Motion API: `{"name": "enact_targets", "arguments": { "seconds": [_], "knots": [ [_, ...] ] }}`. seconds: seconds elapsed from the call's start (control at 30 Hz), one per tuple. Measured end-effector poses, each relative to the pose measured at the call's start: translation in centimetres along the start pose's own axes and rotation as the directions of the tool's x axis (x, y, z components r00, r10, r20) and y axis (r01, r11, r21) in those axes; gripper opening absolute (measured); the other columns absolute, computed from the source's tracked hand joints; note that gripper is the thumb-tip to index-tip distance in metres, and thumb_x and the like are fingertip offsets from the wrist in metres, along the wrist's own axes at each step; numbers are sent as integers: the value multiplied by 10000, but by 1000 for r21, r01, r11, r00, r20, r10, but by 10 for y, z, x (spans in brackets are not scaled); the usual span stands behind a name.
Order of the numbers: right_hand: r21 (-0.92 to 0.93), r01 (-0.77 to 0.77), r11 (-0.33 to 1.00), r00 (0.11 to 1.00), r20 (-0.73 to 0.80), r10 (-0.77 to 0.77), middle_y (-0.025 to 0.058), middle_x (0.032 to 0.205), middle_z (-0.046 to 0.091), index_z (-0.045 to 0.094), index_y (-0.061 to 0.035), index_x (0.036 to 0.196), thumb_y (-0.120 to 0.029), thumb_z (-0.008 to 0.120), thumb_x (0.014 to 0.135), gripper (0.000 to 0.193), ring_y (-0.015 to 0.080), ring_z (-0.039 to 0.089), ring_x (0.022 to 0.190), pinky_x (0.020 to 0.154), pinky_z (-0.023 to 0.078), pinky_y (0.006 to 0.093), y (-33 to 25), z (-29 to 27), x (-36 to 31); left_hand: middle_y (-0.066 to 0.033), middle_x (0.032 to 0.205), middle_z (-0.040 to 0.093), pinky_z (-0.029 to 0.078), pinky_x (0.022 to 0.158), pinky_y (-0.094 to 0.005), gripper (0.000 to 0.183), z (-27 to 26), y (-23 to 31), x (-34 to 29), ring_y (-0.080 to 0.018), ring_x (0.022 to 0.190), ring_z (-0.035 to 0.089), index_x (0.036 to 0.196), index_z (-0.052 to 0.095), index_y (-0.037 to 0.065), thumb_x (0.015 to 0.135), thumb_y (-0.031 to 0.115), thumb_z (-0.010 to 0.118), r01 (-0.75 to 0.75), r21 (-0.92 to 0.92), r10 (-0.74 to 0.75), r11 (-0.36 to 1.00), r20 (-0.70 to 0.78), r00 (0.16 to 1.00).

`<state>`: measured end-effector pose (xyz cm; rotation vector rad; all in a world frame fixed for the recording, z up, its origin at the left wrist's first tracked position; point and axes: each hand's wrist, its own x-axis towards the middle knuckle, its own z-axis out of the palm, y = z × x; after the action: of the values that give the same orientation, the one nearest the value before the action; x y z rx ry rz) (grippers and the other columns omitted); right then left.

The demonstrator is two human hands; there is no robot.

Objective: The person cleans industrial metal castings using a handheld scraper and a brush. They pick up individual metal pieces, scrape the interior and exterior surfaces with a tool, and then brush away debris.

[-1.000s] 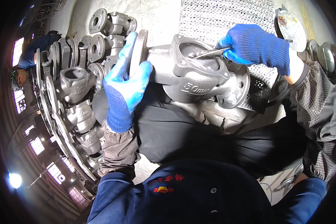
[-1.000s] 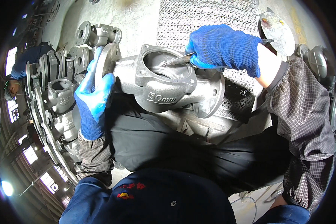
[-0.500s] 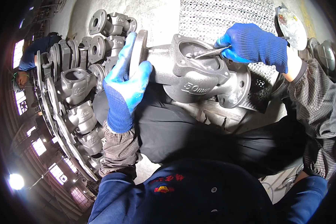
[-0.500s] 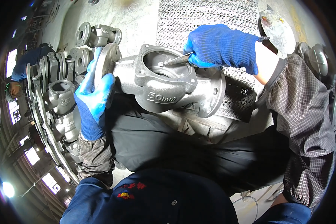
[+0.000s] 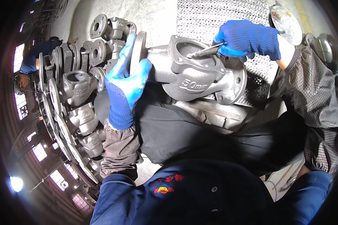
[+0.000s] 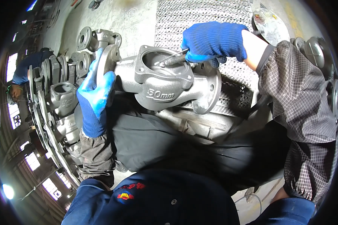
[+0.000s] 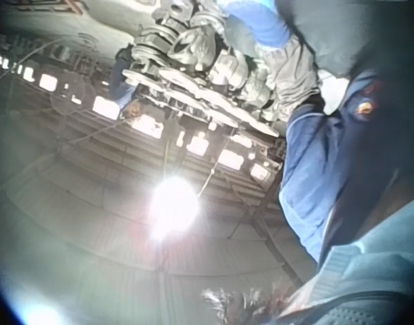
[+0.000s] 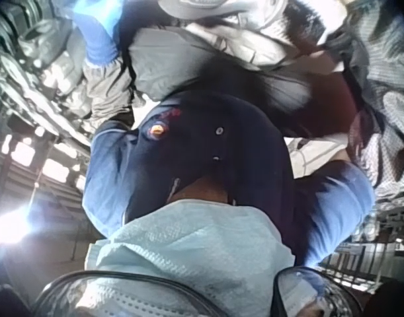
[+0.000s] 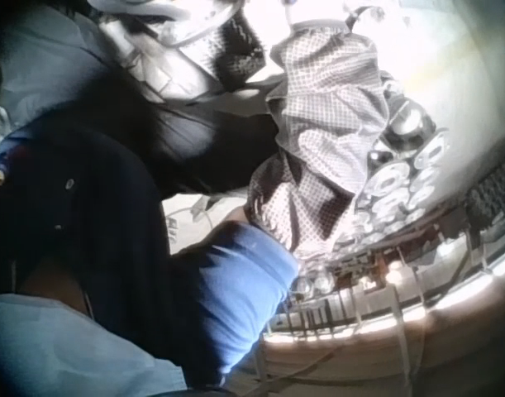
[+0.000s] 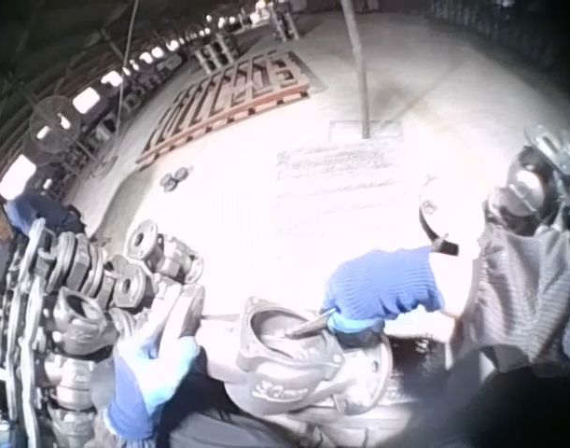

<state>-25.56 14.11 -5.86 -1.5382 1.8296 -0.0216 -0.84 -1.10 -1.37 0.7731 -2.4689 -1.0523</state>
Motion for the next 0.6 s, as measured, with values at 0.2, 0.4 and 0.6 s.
{"name": "enact_targets", "arguments": {
  "seconds": [0.2,0.4,0.6],
  "knots": [
    [867,9,499,913,-211,350,58,695,577,620,11,1148,-232,602,870,369,85,553,519,423,422,193,-4,31,-72,-193,1312,534,457,951,-302,473,-3,5,-3,-184,1107,566,1297,535,0,865,134,672,82,-203,-79,976,20,997],
    [946,323,-1,629,-214,747,95,859,625,610,31,1064,-258,607,889,338,118,593,644,494,473,223,-5,119,-108,-259,1271,543,501,911,-355,339,-16,-5,0,-324,1094,610,1233,581,24,900,56,530,-641,296,620,708,173,765],
    [880,459,-120,543,-171,822,36,770,602,603,30,1047,-175,631,892,258,91,542,560,459,444,212,-61,182,-72,-263,1223,574,529,869,-365,328,-23,-4,-5,-355,1057,629,1195,597,18,876,54,526,-666,370,649,648,189,737]
  ]
}}
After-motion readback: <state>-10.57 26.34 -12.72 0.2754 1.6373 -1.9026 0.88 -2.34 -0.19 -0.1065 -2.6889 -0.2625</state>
